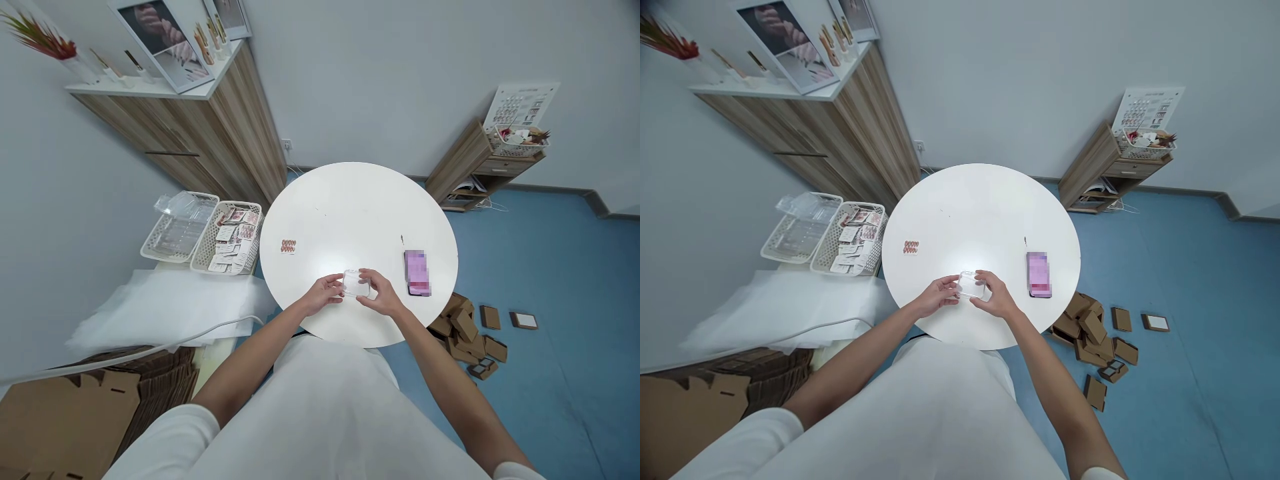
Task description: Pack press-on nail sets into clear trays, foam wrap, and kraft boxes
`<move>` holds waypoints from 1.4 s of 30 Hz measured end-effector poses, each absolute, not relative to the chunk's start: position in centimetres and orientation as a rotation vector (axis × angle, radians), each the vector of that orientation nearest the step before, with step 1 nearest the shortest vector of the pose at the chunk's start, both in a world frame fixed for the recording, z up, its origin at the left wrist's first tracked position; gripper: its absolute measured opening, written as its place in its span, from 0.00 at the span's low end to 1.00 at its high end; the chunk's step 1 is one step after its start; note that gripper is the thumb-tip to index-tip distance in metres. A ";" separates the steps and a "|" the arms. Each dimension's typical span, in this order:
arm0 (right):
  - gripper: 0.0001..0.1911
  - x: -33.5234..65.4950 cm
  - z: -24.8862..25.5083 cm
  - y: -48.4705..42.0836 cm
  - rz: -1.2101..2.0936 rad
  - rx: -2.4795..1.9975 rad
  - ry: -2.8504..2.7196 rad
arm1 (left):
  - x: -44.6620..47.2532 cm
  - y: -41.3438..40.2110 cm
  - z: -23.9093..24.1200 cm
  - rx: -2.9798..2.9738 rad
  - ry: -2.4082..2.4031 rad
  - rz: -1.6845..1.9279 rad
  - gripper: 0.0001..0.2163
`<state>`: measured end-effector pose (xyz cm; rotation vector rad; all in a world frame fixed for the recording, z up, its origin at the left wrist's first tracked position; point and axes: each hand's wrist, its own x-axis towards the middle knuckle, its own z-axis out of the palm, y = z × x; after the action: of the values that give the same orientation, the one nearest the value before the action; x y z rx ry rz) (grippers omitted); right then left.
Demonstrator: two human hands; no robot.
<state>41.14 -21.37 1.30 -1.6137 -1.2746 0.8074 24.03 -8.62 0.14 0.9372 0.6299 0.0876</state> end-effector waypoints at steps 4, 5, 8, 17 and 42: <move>0.25 40.9 1.1 -21.3 0.864 -1.605 -1.230 | 23.9 -8.8 -0.2 0.988 0.639 0.083 0.25; 0.25 40.9 1.1 -21.1 0.870 -1.614 -1.223 | 23.9 -8.8 -0.4 1.032 0.654 0.081 0.24; 0.21 40.8 1.1 -20.6 0.932 -1.692 -1.193 | 24.0 -9.0 -1.4 1.199 0.736 0.102 0.21; 0.18 40.2 -0.7 -18.5 1.064 -1.756 -0.682 | 23.8 -9.1 -2.8 1.448 0.860 0.134 0.17; 0.20 37.4 -6.2 -22.2 1.040 -2.083 -0.657 | 24.7 -10.1 -7.5 1.659 1.050 0.077 0.19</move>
<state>37.41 -22.21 -6.25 -2.0827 -0.6567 1.0397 24.74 -10.06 -7.47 1.6587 1.0495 0.0769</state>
